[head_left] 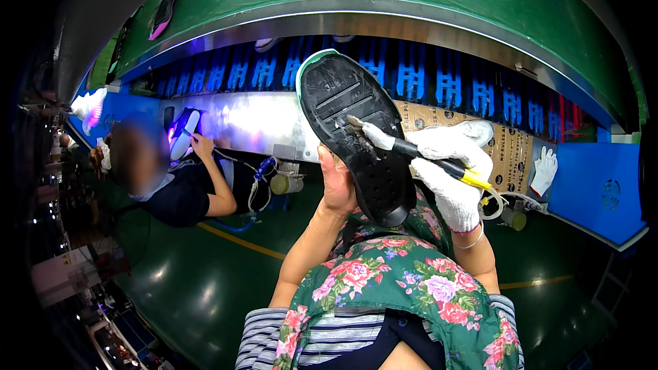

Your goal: The person applies glue to the soles of shoes using a brush. They pick up shoes from a conveyor belt, apply glue to the bottom, and place them back on the belt.

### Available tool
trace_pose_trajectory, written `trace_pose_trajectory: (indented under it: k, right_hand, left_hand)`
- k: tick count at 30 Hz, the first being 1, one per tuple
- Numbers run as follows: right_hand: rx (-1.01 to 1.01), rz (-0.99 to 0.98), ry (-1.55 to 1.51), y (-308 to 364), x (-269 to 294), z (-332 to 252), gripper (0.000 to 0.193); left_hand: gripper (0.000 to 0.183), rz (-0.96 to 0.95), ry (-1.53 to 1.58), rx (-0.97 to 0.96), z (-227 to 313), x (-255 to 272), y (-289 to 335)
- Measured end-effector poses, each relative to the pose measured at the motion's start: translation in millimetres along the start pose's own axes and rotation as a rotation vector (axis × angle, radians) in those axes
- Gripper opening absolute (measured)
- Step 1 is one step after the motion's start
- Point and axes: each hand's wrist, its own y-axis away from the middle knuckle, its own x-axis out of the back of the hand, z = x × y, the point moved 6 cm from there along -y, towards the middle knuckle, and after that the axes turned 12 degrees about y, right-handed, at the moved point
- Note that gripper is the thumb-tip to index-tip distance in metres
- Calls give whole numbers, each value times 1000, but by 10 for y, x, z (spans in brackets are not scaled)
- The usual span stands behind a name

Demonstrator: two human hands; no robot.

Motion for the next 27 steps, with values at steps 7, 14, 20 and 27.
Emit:
trace_pose_trajectory:
  k: [7, 14, 20, 27]
  right_hand:
    - [145, -83, 242, -18, 61, -145, 26]
    - [297, -63, 423, 5, 101, -316, 25]
    - [457, -66, 578, 68, 92, -396, 27]
    - [517, -133, 802, 301, 101, -331, 38]
  left_hand:
    - [105, -104, 199, 114, -205, -36, 49]
    - [97, -197, 353, 87, -409, -346, 55]
    - [95, -454, 510, 131, -609, -449, 93]
    - [114, 59, -170, 197, -860, -391, 211]
